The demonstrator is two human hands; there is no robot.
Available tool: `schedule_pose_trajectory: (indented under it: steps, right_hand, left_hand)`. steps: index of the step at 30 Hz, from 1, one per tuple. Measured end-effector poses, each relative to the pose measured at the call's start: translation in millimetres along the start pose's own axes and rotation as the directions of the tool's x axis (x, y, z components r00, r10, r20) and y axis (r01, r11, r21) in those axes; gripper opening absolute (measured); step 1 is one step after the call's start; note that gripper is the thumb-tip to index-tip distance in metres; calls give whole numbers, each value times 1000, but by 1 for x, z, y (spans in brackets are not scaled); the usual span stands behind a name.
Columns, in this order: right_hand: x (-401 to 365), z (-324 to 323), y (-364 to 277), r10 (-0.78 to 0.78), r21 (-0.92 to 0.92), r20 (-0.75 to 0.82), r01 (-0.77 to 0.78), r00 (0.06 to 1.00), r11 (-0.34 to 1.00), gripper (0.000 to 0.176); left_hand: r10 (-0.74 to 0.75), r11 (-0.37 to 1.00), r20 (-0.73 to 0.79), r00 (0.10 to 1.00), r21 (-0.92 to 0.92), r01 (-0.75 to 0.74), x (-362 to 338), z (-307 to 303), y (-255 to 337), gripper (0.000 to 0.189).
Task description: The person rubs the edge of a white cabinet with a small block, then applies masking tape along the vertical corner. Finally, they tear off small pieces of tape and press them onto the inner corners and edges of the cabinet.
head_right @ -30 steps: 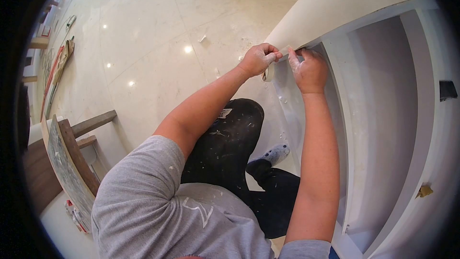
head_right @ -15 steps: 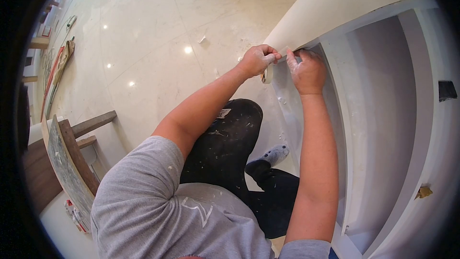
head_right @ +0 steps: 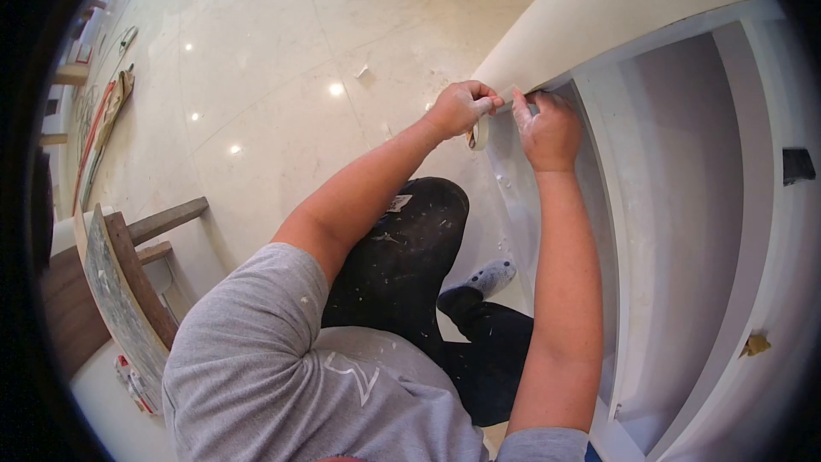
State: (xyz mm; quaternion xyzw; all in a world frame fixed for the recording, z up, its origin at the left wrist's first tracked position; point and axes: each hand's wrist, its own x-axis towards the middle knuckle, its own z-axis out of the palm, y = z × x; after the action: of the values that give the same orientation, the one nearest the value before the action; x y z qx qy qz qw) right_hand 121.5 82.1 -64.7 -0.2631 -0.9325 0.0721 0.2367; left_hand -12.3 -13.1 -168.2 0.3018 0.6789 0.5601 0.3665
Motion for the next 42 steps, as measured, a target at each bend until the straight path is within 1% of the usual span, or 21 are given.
schedule_pose_trajectory:
  steps: [3,6,12,13,16,18,21,22,25,28,30,33,34,37,40,42]
  right_hand:
    - [0,1,-1,-15,32,-32,16,999,999,23]
    - [-1,-3,-6,15,63,-23,-13,1000,998,24]
    - [-13,10,-5,30,-4,-51,-31,998,1000,32]
    - [-14,13,-6,61,-19,-50,-63,997,998,33]
    - [-10,20,-6,156,-49,-49,-158,987,986,35]
    - [-7,22,-5,220,-49,-41,-222,975,974,37]
    - [-7,22,-1,223,-23,-39,-224,974,974,40]
    - [-6,22,0,221,-43,-30,-222,975,974,40]
    - [-6,23,0,222,-81,-7,-221,975,972,42]
    - [-5,22,-1,211,-78,4,-210,978,975,43]
    - [-5,24,3,179,-73,1,-179,984,981,42]
    - [-5,28,10,131,-55,-5,-132,991,990,42]
    - [-5,28,8,132,-67,-5,-132,991,989,42]
    - [-5,26,6,133,-87,-3,-133,991,987,42]
    - [-5,28,7,118,-93,2,-117,993,989,41]
    - [-5,29,8,99,-112,-8,-99,995,989,41]
  left_hand:
    - [-6,1000,5,1000,-5,6,-1,-1,3,23]
    - [-31,999,19,999,20,30,-3,-5,12,23]
    - [-11,1000,11,1000,6,11,3,0,-1,25]
    - [-10,1000,11,1000,9,10,1,-2,2,26]
    - [-73,997,31,997,37,72,-4,-7,14,29]
    - [-51,998,26,998,28,51,-1,-4,10,31]
    - [-16,998,18,1000,57,15,3,-1,0,32]
    - [-4,997,13,1000,74,3,3,-1,0,33]
    - [-124,992,-52,991,-30,122,2,-1,-1,36]
    - [-99,990,17,995,-102,100,3,-6,-1,41]
    - [-70,995,65,995,-70,75,5,-8,-7,39]
    - [-50,998,117,992,-28,54,10,-9,-31,35]
    - [-47,999,131,990,-14,49,7,-11,-30,33]
    - [-146,988,207,968,-28,155,3,-22,-23,28]
    - [-74,997,187,979,42,68,7,-23,-28,25]
    - [-96,995,188,978,57,87,8,-22,-28,25]
